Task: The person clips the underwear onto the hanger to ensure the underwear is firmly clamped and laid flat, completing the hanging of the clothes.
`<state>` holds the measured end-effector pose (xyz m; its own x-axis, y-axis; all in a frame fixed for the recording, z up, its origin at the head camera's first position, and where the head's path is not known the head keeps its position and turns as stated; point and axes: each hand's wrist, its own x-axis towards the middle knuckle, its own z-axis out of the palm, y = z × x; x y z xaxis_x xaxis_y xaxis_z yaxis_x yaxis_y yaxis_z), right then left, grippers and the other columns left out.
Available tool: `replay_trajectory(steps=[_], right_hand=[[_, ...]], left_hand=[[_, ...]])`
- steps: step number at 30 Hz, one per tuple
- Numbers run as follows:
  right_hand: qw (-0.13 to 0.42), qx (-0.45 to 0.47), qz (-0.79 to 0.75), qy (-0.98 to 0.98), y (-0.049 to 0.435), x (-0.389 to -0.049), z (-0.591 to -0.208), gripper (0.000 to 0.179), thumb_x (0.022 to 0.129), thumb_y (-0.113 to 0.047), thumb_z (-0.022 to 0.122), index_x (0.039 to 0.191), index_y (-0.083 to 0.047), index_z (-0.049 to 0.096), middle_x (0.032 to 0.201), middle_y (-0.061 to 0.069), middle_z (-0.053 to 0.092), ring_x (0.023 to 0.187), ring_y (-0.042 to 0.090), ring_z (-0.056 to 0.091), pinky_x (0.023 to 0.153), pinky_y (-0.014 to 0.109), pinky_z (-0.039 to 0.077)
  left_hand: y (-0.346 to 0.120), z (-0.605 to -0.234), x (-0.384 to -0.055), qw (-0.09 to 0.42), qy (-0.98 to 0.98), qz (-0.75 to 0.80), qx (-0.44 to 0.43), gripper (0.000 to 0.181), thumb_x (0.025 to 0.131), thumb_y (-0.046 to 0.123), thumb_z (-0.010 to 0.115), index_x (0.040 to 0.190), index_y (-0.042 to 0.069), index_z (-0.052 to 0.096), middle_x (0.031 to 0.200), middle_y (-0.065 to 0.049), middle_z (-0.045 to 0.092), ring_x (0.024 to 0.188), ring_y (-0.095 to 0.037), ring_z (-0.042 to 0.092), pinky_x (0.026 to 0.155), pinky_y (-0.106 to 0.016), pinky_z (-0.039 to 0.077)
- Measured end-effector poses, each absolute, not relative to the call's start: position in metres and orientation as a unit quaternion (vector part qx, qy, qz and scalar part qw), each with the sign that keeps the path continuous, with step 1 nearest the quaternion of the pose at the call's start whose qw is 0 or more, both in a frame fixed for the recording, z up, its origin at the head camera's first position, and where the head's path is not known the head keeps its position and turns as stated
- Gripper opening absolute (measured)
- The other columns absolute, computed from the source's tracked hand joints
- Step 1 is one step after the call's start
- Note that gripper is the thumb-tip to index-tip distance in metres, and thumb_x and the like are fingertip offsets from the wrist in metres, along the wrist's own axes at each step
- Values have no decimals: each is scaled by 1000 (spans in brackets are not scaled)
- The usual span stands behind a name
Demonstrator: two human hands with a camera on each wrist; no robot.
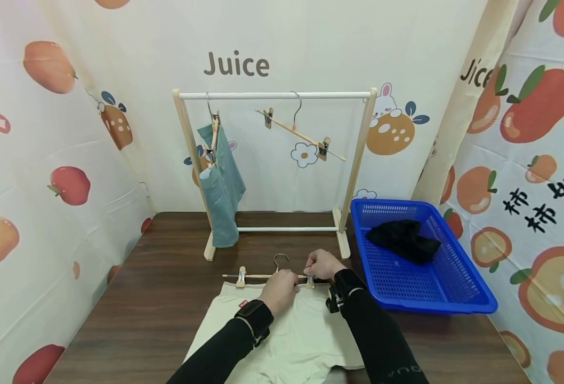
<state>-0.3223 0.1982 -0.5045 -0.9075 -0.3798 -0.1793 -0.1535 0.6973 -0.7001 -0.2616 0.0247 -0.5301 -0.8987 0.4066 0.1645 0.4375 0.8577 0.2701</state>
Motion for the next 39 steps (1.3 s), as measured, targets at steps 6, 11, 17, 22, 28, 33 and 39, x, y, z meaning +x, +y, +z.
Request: replay_trajectory(steps=[6, 11, 17, 22, 28, 33, 39], right_hand=[[176, -149, -373, 899, 200, -320, -507, 13, 90, -1, 72, 79, 0, 65, 72, 0, 60, 66, 13, 54, 59, 28, 48], [183, -145, -397, 887, 202, -321, -509, 10, 92, 0, 70, 83, 3, 66, 76, 2, 61, 68, 13, 55, 61, 28, 50], [175, -145, -414, 881, 198, -322, -511, 9, 91, -1, 70, 84, 4, 67, 74, 0, 60, 64, 13, 53, 58, 27, 47], [150, -144, -399, 893, 197, -323, -508, 10, 90, -1, 70, 81, 0, 65, 73, 0, 59, 62, 14, 52, 57, 27, 43], [143, -130, -408, 892, 197, -323, -510, 14, 91, -2, 71, 79, -1, 63, 74, 1, 59, 63, 13, 50, 56, 26, 41], [170, -145, -421, 879, 194, -324, -514, 12, 92, -1, 69, 81, 0, 65, 72, 0, 59, 61, 12, 50, 56, 26, 42], [170, -157, -409, 883, 198, -324, -518, 12, 90, 1, 70, 79, 1, 64, 73, 0, 61, 66, 13, 53, 59, 28, 47]], left_hand=[[26, -534, -260, 54, -963, -150, -219, 11, 90, 17, 78, 83, 12, 73, 84, -1, 67, 75, -21, 68, 63, -34, 55], [26, -538, -261, 79, -961, -135, -229, 9, 89, 18, 79, 83, 14, 73, 83, 1, 67, 74, -24, 69, 61, -36, 54], [22, -537, -261, 102, -954, -122, -256, 15, 89, 14, 77, 76, 16, 70, 76, 2, 64, 72, -23, 68, 61, -36, 53], [21, -540, -264, 95, -948, -146, -265, 30, 90, 7, 71, 66, 17, 56, 68, 5, 54, 62, -15, 58, 56, -32, 47], [21, -541, -266, 78, -948, -167, -258, 37, 85, 4, 73, 62, 19, 49, 64, 8, 46, 58, -11, 46, 55, -31, 42], [23, -537, -265, 77, -952, -154, -252, 29, 88, 9, 75, 66, 18, 59, 68, 7, 58, 61, -12, 57, 55, -31, 45], [25, -533, -262, 73, -961, -131, -232, 18, 92, 21, 77, 76, 16, 71, 77, 2, 69, 70, -20, 69, 57, -35, 52]])
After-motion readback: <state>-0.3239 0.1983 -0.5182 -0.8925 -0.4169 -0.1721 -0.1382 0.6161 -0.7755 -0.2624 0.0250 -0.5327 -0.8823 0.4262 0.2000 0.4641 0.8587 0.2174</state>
